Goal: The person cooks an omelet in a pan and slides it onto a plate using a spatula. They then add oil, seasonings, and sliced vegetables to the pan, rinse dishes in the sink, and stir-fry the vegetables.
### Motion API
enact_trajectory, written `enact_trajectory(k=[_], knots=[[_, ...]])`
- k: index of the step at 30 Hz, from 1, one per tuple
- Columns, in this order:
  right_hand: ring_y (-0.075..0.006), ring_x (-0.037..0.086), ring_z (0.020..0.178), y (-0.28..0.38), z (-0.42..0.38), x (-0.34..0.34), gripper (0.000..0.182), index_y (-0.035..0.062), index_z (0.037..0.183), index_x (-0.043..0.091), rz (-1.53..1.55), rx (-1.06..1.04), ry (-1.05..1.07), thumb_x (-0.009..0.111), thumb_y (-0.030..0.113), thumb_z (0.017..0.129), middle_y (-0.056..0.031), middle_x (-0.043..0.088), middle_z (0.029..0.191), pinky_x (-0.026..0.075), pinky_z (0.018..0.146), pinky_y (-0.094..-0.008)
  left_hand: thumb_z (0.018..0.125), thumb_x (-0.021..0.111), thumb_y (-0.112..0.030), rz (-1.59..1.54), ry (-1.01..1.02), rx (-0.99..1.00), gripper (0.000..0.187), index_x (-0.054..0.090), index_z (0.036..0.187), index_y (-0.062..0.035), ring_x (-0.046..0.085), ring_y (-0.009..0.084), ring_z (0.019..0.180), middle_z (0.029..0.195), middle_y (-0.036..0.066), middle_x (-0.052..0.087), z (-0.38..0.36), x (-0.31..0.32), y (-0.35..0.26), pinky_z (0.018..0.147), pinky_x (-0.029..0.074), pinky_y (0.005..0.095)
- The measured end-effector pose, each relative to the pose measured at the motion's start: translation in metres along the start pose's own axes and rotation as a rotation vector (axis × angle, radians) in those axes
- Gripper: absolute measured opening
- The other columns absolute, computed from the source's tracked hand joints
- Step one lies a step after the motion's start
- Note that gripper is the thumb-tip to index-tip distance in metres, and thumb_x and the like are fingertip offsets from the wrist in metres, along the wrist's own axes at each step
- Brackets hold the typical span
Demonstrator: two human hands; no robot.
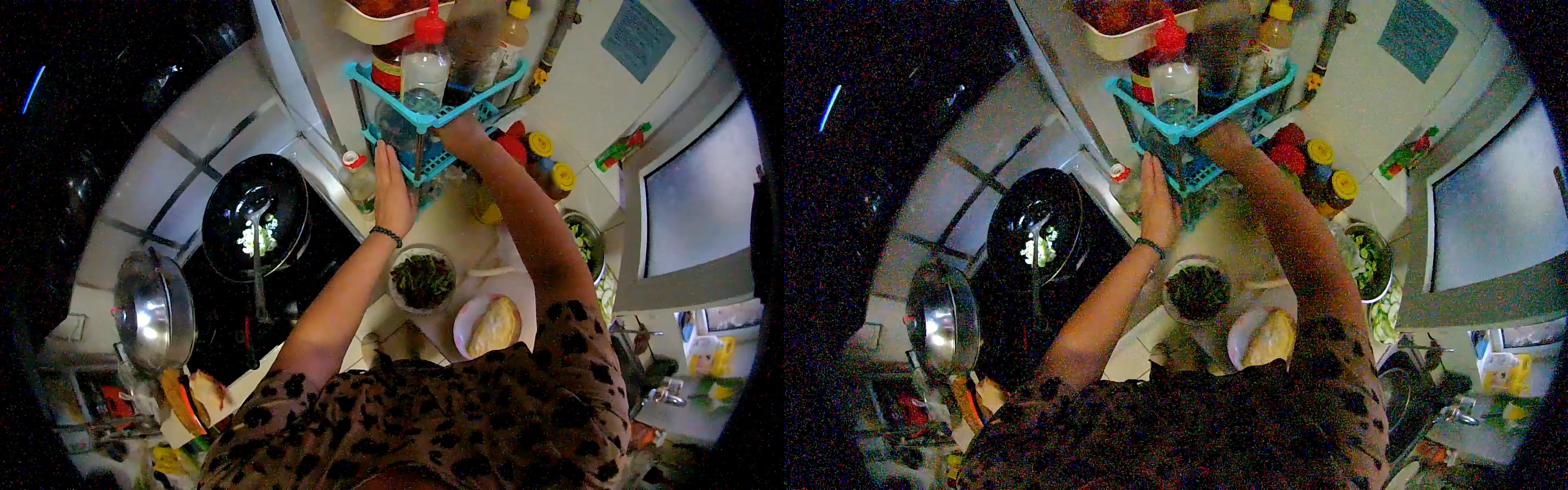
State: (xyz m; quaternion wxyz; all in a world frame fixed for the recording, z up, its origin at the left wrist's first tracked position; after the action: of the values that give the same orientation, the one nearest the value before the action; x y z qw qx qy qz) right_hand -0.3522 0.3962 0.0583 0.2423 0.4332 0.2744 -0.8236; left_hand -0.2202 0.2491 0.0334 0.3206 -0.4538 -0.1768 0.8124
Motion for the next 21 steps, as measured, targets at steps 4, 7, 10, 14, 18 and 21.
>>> enact_trajectory(k=[4, 7, 10, 14, 18, 21], knots=[[-0.0342, 0.060, 0.080, -0.003, 0.001, -0.004, 0.021, 0.0048, 0.094, 0.060, 0.136, 0.057, 0.203, 0.052, 0.015, 0.078, -0.0162, 0.062, 0.087, 0.049, 0.068, -0.0437, 0.063, 0.053, 0.014, 0.015, -0.026, 0.008, 0.087, 0.011, 0.139, 0.0034, 0.016, 0.0380, 0.134, 0.145, 0.023, 0.009, 0.001, 0.003, 0.002, 0.109, 0.020, 0.0377], [-0.0344, 0.060, 0.081, -0.004, 0.004, -0.002, 0.020, 0.0043, 0.092, 0.061, 0.229, 0.066, 0.057, 0.052, 0.014, 0.076, -0.0160, 0.062, 0.087, 0.049, 0.070, -0.0434, 0.062, 0.052, 0.013, -0.010, -0.021, -0.022, 0.087, 0.011, 0.139, 0.0037, 0.015, 0.0379, 0.134, 0.145, 0.023, 0.009, 0.000, 0.002, -0.001, 0.109, 0.020, 0.0377], [-0.0352, 0.059, 0.081, -0.005, 0.004, -0.007, 0.019, 0.0029, 0.088, 0.062, 0.198, 0.151, 0.087, 0.053, 0.013, 0.075, -0.0162, 0.062, 0.086, 0.049, 0.070, -0.0425, 0.062, 0.052, 0.013, -0.023, -0.025, -0.027, 0.087, 0.011, 0.139, 0.0037, 0.015, 0.0379, 0.134, 0.145, 0.023, 0.009, 0.001, 0.004, -0.001, 0.110, 0.019, 0.0380], [-0.0342, 0.062, 0.077, -0.021, -0.015, 0.042, 0.021, -0.0007, 0.083, 0.065, 0.348, 0.559, 0.200, 0.056, 0.015, 0.072, -0.0164, 0.065, 0.082, 0.050, 0.069, -0.0401, 0.062, 0.051, 0.013, -0.007, -0.038, 0.002, 0.087, 0.011, 0.139, 0.0037, 0.015, 0.0380, 0.134, 0.146, 0.023, 0.009, 0.000, 0.004, 0.001, 0.110, 0.018, 0.0385], [-0.0302, 0.065, 0.071, -0.012, -0.017, 0.029, 0.021, -0.0023, 0.079, 0.066, 0.426, 0.831, 0.137, 0.058, 0.016, 0.072, -0.0160, 0.066, 0.074, 0.052, 0.068, -0.0380, 0.062, 0.051, 0.012, 0.013, -0.047, 0.014, 0.087, 0.012, 0.139, 0.0036, 0.016, 0.0380, 0.134, 0.146, 0.023, 0.009, -0.001, 0.005, 0.004, 0.110, 0.019, 0.0384], [-0.0380, 0.062, 0.079, -0.012, -0.020, 0.028, 0.028, -0.0020, 0.076, 0.063, 0.664, 0.985, 0.078, 0.068, 0.023, 0.065, -0.0224, 0.063, 0.080, 0.051, 0.069, -0.0446, 0.061, 0.052, 0.012, 0.022, -0.043, 0.009, 0.087, 0.012, 0.139, 0.0033, 0.016, 0.0380, 0.134, 0.145, 0.023, 0.010, 0.000, 0.002, 0.002, 0.109, 0.020, 0.0384]])
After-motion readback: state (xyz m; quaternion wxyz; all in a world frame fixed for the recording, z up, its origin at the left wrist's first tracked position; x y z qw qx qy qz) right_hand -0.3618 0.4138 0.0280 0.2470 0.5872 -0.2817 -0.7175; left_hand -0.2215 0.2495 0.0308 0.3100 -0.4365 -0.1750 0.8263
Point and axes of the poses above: each hand's wrist, its own z-axis towards the middle knuckle, its own x-axis out of the palm, y = z × x, the point moved 2 cm from there along z, towards the middle knuckle
